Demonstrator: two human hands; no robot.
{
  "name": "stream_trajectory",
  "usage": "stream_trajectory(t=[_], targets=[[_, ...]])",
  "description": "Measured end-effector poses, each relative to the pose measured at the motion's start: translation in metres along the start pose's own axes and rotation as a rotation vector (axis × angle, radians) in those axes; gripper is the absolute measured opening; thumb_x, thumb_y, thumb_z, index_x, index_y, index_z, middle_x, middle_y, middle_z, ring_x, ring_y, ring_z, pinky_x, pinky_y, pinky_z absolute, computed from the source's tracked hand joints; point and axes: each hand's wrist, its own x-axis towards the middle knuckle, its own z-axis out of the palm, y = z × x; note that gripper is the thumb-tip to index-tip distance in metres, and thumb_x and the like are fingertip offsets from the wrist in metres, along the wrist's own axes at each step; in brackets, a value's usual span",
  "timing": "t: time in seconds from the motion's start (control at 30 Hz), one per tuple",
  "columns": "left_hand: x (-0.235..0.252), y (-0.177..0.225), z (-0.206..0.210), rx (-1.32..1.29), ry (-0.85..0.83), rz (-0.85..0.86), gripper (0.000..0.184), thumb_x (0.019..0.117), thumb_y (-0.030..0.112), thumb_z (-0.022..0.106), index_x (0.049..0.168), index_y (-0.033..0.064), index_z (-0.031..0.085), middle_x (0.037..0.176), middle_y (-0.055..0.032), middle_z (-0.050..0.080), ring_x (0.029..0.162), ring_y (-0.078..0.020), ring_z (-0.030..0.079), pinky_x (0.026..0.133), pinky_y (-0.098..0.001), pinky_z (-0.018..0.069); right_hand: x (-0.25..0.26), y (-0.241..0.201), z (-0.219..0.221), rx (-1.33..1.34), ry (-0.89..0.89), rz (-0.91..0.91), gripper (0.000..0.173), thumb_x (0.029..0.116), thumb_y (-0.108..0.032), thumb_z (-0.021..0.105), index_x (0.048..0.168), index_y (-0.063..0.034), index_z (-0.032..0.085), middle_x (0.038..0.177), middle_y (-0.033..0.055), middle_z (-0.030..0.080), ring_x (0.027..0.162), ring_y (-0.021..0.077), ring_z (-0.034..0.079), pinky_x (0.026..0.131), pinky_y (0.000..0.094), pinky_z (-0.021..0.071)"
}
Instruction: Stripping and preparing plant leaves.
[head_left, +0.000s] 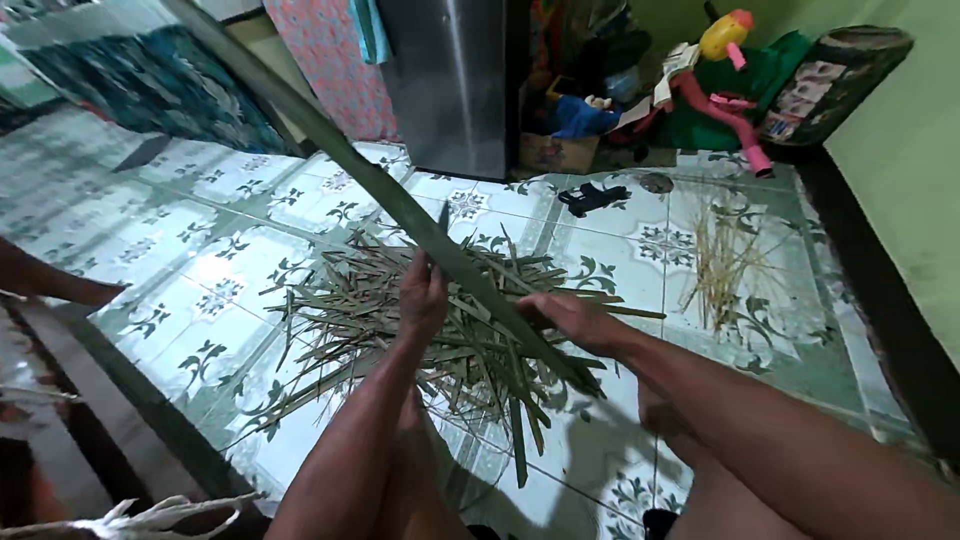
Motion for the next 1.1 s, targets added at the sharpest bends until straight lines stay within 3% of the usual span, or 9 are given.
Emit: stream_trajectory(t=[0.1,0.23,0.3,0.37,0.43,0.53,0.67,0.97,1.1], targets=[[-0.01,-0.001,0.022,0.048,-0.132,0.144,0.029,0.1004,0.005,0.053,0.128,0.0002,0.06,0.099,-0.0098,0.071,0.083,-0.0124,0.068,0.078,-0.0352,0.0597,0.017,-0.019,0.018,0.15,0.054,-0.034,0.059,0.1114,-0.042,0.022,0.133,-0.0003,0.059,0.118,0.0094,0.069,0.107,0.0131,0.067,0.096,0.0343,0.0564],[-0.013,0.004,0.027,0.176,-0.189,0.243,0.037,0.0981,0.003,0.056,0.135,-0.0011,0.059,0.099,-0.013,0.072,0.079,-0.0172,0.069,0.074,-0.0391,0.0594,0.024,-0.045,0.033,0.341,0.084,0.063,0.037,0.113,-0.029,0.033,0.11,-0.0033,0.059,0.076,-0.0011,0.062,0.06,0.0053,0.06,0.055,0.0195,0.0529],[-0.008,0.014,0.017,0.27,-0.147,0.217,0.03,0.0986,0.003,0.055,0.127,-0.0036,0.061,0.088,-0.0154,0.07,0.069,-0.0208,0.065,0.064,-0.0409,0.0567,0.025,-0.042,0.029,0.134,0.125,0.015,0.032,0.1108,-0.024,0.041,0.103,-0.0033,0.064,0.076,-0.0008,0.059,0.064,0.0043,0.057,0.061,0.0216,0.0509],[-0.001,0.021,0.0,0.295,-0.049,0.115,0.029,0.1014,0.004,0.051,0.127,-0.0069,0.062,0.094,-0.02,0.071,0.078,-0.0243,0.069,0.074,-0.0441,0.0576,0.023,-0.033,0.023,-0.122,0.135,-0.047,0.033,0.1095,-0.027,0.046,0.098,-0.0036,0.066,0.08,0.0035,0.059,0.072,0.0094,0.057,0.069,0.0302,0.0501],[0.009,0.016,-0.018,0.241,0.069,0.037,0.028,0.1037,0.007,0.047,0.123,-0.0062,0.062,0.098,-0.0156,0.07,0.082,-0.016,0.067,0.078,-0.0368,0.0566,0.02,-0.023,0.018,-0.341,0.152,-0.115,0.036,0.1086,-0.027,0.047,0.095,-0.0021,0.068,0.081,0.007,0.061,0.076,0.0141,0.058,0.073,0.0365,0.0501],[0.016,0.001,-0.046,0.12,0.222,-0.052,0.027,0.1058,0.011,0.043,0.121,-0.0027,0.061,0.088,-0.0045,0.063,0.069,-0.0057,0.056,0.066,-0.0273,0.0506,0.013,-0.009,0.004,-0.53,0.182,-0.131,0.037,0.1084,-0.029,0.047,0.096,-0.0013,0.068,0.081,0.0104,0.064,0.075,0.0187,0.061,0.072,0.041,0.0506],[0.019,-0.018,-0.086,0.025,0.377,-0.148,0.035,0.1093,0.017,0.041,0.139,0.0052,0.055,0.074,0.001,0.056,0.057,-0.0072,0.05,0.055,-0.0275,0.0468,-0.003,0.012,-0.025,-0.675,0.178,-0.214,0.037,0.1071,-0.026,0.048,0.1,0.0015,0.071,0.086,0.017,0.07,0.081,0.0272,0.068,0.077,0.0481,0.0543],[0.011,-0.041,-0.144,-0.278,0.693,-0.441,0.044,0.1119,0.034,0.039,0.154,0.0208,0.037,0.076,0.0034,0.05,0.049,-0.0061,0.047,0.045,-0.023,0.0454,-0.022,0.038,-0.085,-0.591,0.275,0.091,0.033,0.107,-0.027,0.051,0.113,0.0008,0.067,0.097,0.0191,0.068,0.087,0.0289,0.065,0.082,0.0527,0.0516],[0.012,-0.046,-0.125,-0.246,0.612,-0.541,0.036,0.1091,0.044,0.042,0.13,0.0151,0.048,0.071,0.0041,0.046,0.048,-0.0074,0.044,0.046,-0.0265,0.0464,0.015,0.026,-0.069,-0.396,0.369,0.135,0.031,0.1081,-0.022,0.05,0.121,0.0019,0.065,0.106,0.0208,0.067,0.095,0.0284,0.065,0.089,0.0508,0.0523]])
